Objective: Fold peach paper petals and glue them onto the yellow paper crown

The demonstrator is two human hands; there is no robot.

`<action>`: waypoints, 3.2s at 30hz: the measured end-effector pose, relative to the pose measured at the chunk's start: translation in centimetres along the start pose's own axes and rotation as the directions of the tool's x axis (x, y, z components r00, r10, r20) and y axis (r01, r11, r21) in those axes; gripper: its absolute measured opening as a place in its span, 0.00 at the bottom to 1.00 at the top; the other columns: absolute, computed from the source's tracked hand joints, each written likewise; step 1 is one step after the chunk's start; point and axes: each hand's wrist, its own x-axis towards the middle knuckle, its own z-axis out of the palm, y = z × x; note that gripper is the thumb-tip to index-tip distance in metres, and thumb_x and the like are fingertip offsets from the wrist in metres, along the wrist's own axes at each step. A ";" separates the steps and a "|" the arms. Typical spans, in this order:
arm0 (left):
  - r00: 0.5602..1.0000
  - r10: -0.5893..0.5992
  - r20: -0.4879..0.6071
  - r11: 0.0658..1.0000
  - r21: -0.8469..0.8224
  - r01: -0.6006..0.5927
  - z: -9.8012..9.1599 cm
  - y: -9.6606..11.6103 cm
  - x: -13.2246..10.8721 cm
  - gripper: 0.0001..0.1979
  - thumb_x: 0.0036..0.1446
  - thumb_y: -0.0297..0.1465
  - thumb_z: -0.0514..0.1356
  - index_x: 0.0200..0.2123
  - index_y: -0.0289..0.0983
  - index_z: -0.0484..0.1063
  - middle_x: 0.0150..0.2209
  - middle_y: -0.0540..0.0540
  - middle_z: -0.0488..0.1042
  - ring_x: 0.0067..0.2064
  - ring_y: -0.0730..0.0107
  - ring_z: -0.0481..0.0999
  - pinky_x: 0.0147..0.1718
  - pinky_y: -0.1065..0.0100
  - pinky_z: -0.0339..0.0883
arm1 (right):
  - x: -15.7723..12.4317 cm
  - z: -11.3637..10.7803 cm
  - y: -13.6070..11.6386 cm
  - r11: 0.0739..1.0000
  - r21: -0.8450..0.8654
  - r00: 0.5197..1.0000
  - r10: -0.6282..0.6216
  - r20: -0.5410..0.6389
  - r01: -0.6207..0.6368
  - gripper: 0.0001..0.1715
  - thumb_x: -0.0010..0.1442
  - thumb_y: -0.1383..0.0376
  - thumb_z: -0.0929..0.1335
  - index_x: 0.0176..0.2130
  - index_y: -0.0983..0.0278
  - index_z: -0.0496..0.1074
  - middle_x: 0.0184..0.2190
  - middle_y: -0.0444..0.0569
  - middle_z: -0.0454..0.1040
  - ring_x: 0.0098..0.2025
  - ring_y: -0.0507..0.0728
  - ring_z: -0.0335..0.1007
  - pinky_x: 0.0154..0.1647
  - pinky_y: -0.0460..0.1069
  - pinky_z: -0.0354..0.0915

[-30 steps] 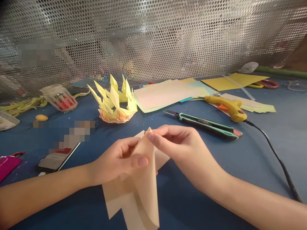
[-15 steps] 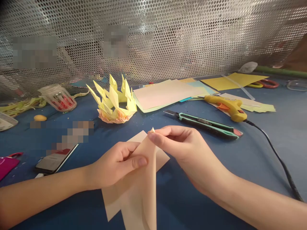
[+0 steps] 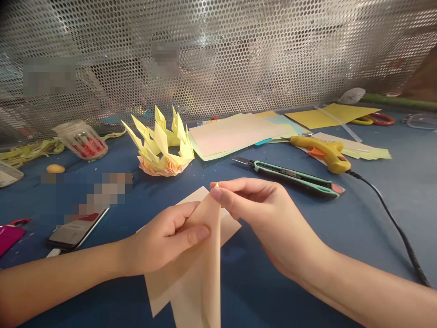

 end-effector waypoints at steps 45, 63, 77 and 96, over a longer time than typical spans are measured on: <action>0.995 0.085 -0.051 0.996 -0.026 -0.086 0.1 -0.4 -0.1 0.13 0.72 0.40 0.52 0.46 0.37 0.69 0.47 0.43 0.75 0.52 0.58 0.74 0.53 0.58 0.66 | 0.1 0.1 0.1 0.939 -0.292 0.967 -0.118 0.225 0.182 0.23 0.61 0.48 0.71 0.25 0.61 0.68 0.20 0.41 0.66 0.24 0.50 0.61 0.25 0.46 0.60; 0.969 0.059 -0.241 0.998 -0.010 -0.063 0.2 -0.6 -0.1 0.14 0.70 0.44 0.53 0.42 0.39 0.66 0.37 0.48 0.73 0.42 0.62 0.73 0.42 0.62 0.66 | -0.1 0.2 0.4 0.933 -0.310 0.957 -0.099 0.273 0.185 0.17 0.60 0.52 0.73 0.30 0.61 0.69 0.21 0.41 0.69 0.24 0.50 0.61 0.23 0.45 0.58; 0.877 0.128 -0.464 0.991 0.029 -0.129 0.5 -1.1 0.0 0.13 0.68 0.43 0.55 0.36 0.40 0.66 0.31 0.50 0.70 0.34 0.64 0.71 0.34 0.65 0.66 | 0.4 0.0 0.0 0.930 -0.331 0.964 -0.076 0.254 0.161 0.12 0.57 0.58 0.74 0.28 0.62 0.73 0.21 0.42 0.71 0.24 0.50 0.66 0.22 0.43 0.59; 0.761 0.108 -0.639 0.945 -0.172 -0.277 -0.1 -1.7 0.7 0.13 0.67 0.43 0.59 0.49 0.42 0.72 0.35 0.47 0.76 0.41 0.57 0.78 0.43 0.58 0.73 | 0.8 -0.5 0.3 0.890 -0.356 0.944 -0.197 0.264 0.286 0.16 0.59 0.55 0.74 0.27 0.61 0.72 0.23 0.40 0.72 0.26 0.49 0.66 0.24 0.42 0.62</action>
